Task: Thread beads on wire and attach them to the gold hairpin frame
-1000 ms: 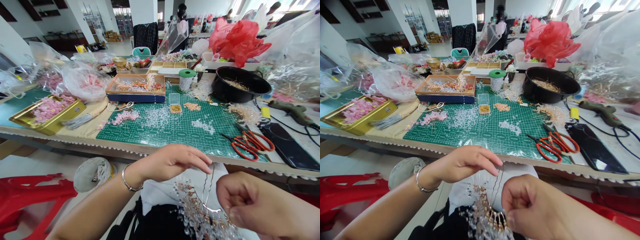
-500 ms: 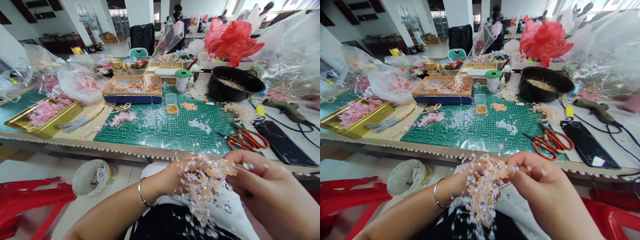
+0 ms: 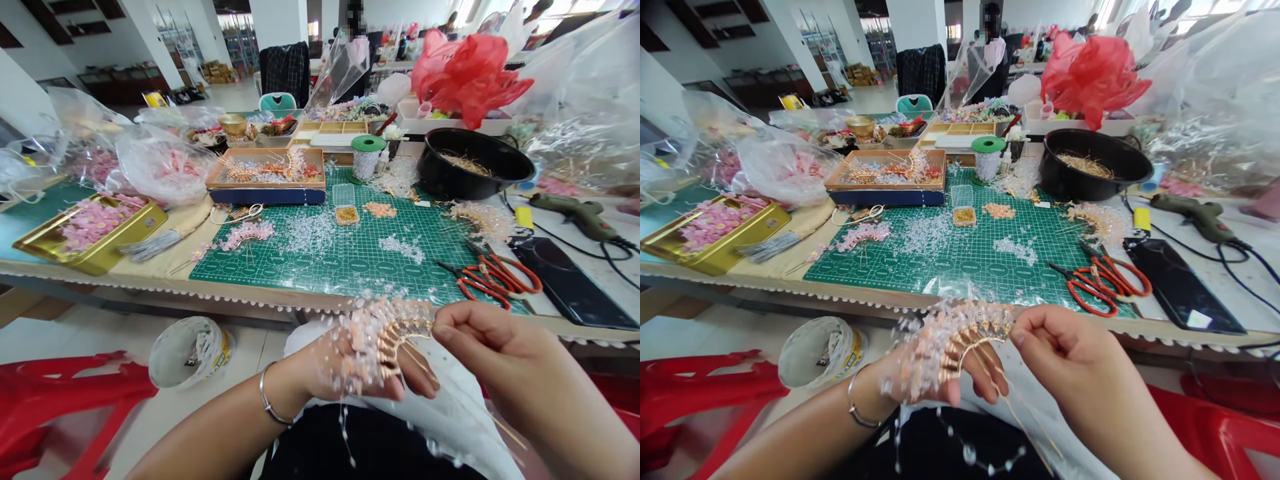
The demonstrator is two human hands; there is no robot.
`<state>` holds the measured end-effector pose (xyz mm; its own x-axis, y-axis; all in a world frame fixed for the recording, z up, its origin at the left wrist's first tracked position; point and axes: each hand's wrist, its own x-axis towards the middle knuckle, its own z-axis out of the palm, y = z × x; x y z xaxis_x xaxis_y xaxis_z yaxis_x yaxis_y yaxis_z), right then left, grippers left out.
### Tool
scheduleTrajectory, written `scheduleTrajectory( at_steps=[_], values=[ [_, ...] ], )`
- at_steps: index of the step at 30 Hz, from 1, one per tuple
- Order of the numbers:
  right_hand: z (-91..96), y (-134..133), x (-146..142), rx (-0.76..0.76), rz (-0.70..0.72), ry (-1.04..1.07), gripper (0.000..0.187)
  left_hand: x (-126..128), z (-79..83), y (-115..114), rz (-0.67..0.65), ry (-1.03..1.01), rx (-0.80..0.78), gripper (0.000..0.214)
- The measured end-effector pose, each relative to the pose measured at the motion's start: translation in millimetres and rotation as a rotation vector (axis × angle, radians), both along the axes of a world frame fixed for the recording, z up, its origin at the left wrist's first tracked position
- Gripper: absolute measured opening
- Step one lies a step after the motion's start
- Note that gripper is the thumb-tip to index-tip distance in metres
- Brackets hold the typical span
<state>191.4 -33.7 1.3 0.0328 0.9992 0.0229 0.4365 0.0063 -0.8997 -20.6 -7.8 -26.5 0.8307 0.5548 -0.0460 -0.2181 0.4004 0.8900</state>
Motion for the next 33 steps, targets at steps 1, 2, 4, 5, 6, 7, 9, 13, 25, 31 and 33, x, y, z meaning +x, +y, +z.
scheduleTrajectory(
  at_steps=[1,2,4,5,6,7,9,13,25,31,33],
  values=[
    [-1.1,0,2,0.068,0.019,-0.132,0.02,1,-1.7,0,0.022,-0.045,-0.006,0.041],
    [-2.4,0,3,0.163,0.059,-0.27,0.017,2,-3.3,-1,0.05,-0.088,-0.03,0.045],
    [-5.9,0,6,0.392,0.192,-0.504,0.014,4,-6.3,-2,0.085,-0.162,-0.12,0.047],
    [-7.9,-2,7,0.479,0.272,-0.574,0.013,5,-7.6,-2,0.095,-0.186,-0.171,0.047],
    [-9.9,-3,8,0.532,0.347,-0.626,0.012,6,-9.0,-3,0.1,-0.192,-0.212,0.046],
    [-11.6,-5,9,0.538,0.417,-0.66,0.013,5,-10.4,-3,0.1,-0.188,-0.243,0.047],
    [-13.4,-10,9,0.377,0.506,-0.68,0.013,4,-13.5,-4,0.076,-0.163,-0.274,0.046],
    [-10.5,-12,7,-0.365,0.542,-0.398,0.017,3,-23.7,-3,0.036,-0.102,-0.305,0.04],
    [14.3,-5,0,-0.528,0.285,0.33,0.039,25,-60.1,6,0.109,-0.122,-0.262,0.038],
    [8.4,1,6,-0.086,0.245,-0.241,0.027,10,-48.7,5,-0.373,-0.067,-0.48,0.046],
    [3.3,2,11,0.056,0.259,-0.424,0.026,3,-48.0,6,-0.361,-0.113,-0.486,0.046]
  ],
)
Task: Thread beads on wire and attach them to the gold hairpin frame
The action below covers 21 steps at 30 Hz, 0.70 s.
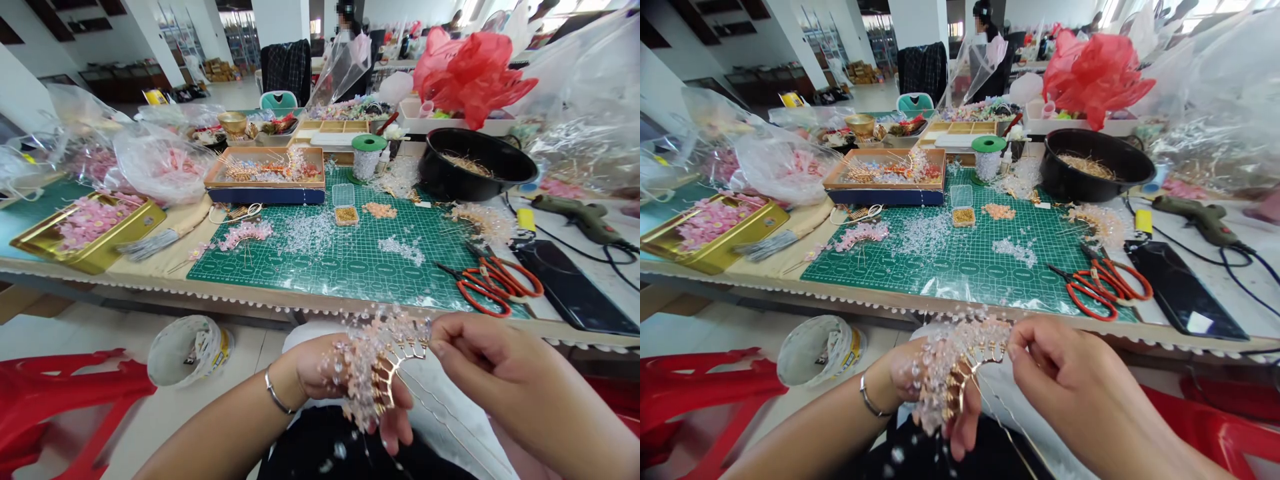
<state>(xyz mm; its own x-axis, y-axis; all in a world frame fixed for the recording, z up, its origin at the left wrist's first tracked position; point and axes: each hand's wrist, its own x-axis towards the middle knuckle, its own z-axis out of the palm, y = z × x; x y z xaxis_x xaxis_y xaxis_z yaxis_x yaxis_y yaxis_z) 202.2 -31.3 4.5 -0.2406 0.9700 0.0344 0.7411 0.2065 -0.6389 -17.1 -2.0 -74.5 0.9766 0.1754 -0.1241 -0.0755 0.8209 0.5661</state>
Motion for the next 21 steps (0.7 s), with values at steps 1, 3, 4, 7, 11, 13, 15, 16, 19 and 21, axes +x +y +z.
scheduleTrajectory(
  at_steps=[1,3,4,7,11,13,15,16,19,21],
  values=[
    [-2.2,0,2,0.047,0.038,-0.054,0.025,-3,-0.4,1,0.053,-0.026,0.006,0.045],
    [-5.9,-1,4,0.106,0.118,-0.14,0.022,-6,-1.6,2,0.158,-0.069,0.016,0.04],
    [-7.5,-3,4,0.119,0.153,-0.185,0.02,-6,-2.0,3,0.204,-0.082,0.016,0.039],
    [-12.1,-13,1,0.121,0.238,-0.306,0.017,-2,-2.6,5,0.336,-0.071,0.0,0.037],
    [-13.4,-24,-4,-0.115,0.295,-0.347,0.023,8,-7.0,-1,0.35,0.0,-0.026,0.037],
    [-8.8,-22,-7,-0.335,0.273,-0.289,0.021,13,-10.8,-6,0.335,0.007,-0.039,0.033],
    [-1.0,-15,-8,-0.51,0.223,-0.162,0.018,17,-12.9,-9,0.382,-0.002,-0.045,0.028],
    [3.4,-11,-9,-0.561,0.195,-0.085,0.017,18,-12.7,-10,0.423,-0.01,-0.044,0.025],
    [14.6,0,-11,-0.537,0.092,0.097,0.02,21,-8.6,-8,0.522,-0.047,-0.036,0.031],
    [19.0,3,-12,-0.438,0.015,0.15,0.024,21,-6.3,-6,0.545,-0.092,-0.041,0.051]
  ],
)
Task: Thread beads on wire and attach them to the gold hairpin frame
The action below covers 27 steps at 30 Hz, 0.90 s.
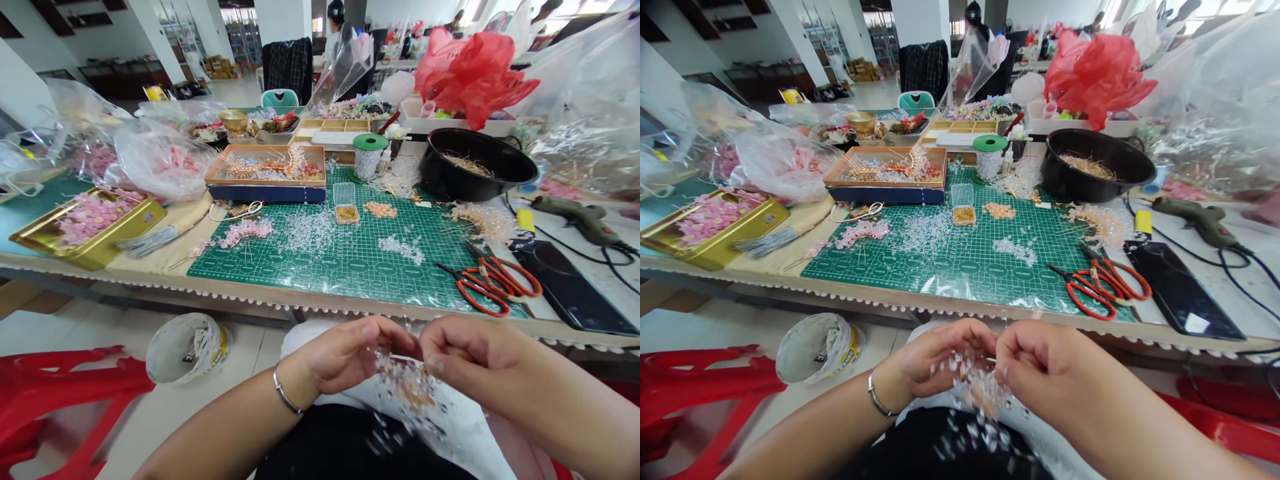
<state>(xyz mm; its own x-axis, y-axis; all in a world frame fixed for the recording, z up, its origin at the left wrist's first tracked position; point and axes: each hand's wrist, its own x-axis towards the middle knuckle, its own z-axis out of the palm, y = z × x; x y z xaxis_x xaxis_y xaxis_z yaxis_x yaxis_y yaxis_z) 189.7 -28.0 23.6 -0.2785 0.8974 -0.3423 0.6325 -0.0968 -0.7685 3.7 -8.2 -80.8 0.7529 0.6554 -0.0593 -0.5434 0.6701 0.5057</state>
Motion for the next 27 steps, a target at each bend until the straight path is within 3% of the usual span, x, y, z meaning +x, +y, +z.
scheduleTrajectory(
  at_steps=[3,9,15,18,20,23,27],
  values=[
    [2.9,0,1,0.133,-0.071,-0.014,0.032,-3,-3.2,0,-0.043,-0.096,0.001,0.079],
    [3.5,0,5,0.403,-0.035,-0.193,0.033,-8,-11.7,-7,-0.039,-0.1,-0.004,0.104],
    [-0.4,2,9,0.648,0.045,-0.368,0.025,-11,11.1,1,-0.024,-0.155,-0.205,0.09],
    [-4.5,2,13,0.821,0.121,-0.512,0.021,-16,20.4,7,-0.033,-0.187,-0.293,0.097],
    [-9.0,2,15,0.901,0.187,-0.574,0.022,-19,23.2,9,-0.025,-0.17,-0.296,0.096],
    [-17.0,2,16,0.967,0.297,-0.614,0.022,-20,22.5,11,-0.023,-0.073,-0.221,0.078],
    [-23.0,0,14,1.009,0.412,-0.625,0.019,-18,13.4,11,-0.134,0.085,-0.181,0.078]
  ],
)
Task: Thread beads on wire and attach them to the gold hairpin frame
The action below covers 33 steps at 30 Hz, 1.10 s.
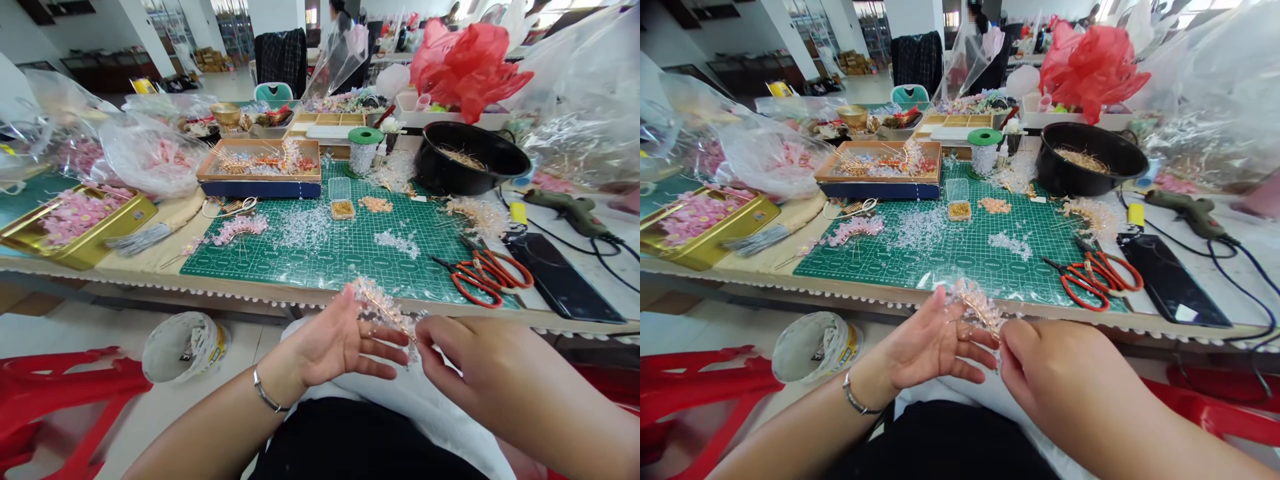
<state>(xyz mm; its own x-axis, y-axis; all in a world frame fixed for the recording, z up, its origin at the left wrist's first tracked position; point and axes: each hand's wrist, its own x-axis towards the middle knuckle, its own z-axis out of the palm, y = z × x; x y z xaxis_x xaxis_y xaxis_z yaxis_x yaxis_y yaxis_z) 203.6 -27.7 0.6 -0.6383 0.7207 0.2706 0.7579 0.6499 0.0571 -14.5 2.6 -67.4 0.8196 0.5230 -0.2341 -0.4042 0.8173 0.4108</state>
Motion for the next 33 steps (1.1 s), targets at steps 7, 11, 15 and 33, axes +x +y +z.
scheduleTrajectory(
  at_steps=[7,11,15,33],
  values=[
    [8.2,-8,0,0.01,0.199,-0.093,0.02,5,3.5,-7,-0.021,0.108,0.02,0.078],
    [5.2,-5,2,0.133,0.232,-0.143,0.023,14,27.3,-13,0.184,0.239,0.034,0.035],
    [0.5,-3,3,0.282,0.081,-0.066,0.019,25,44.2,-14,0.359,0.329,0.114,0.026],
    [16.8,-5,-30,0.241,-0.181,0.373,0.011,39,72.0,-15,0.774,0.345,0.325,0.014]
  ],
)
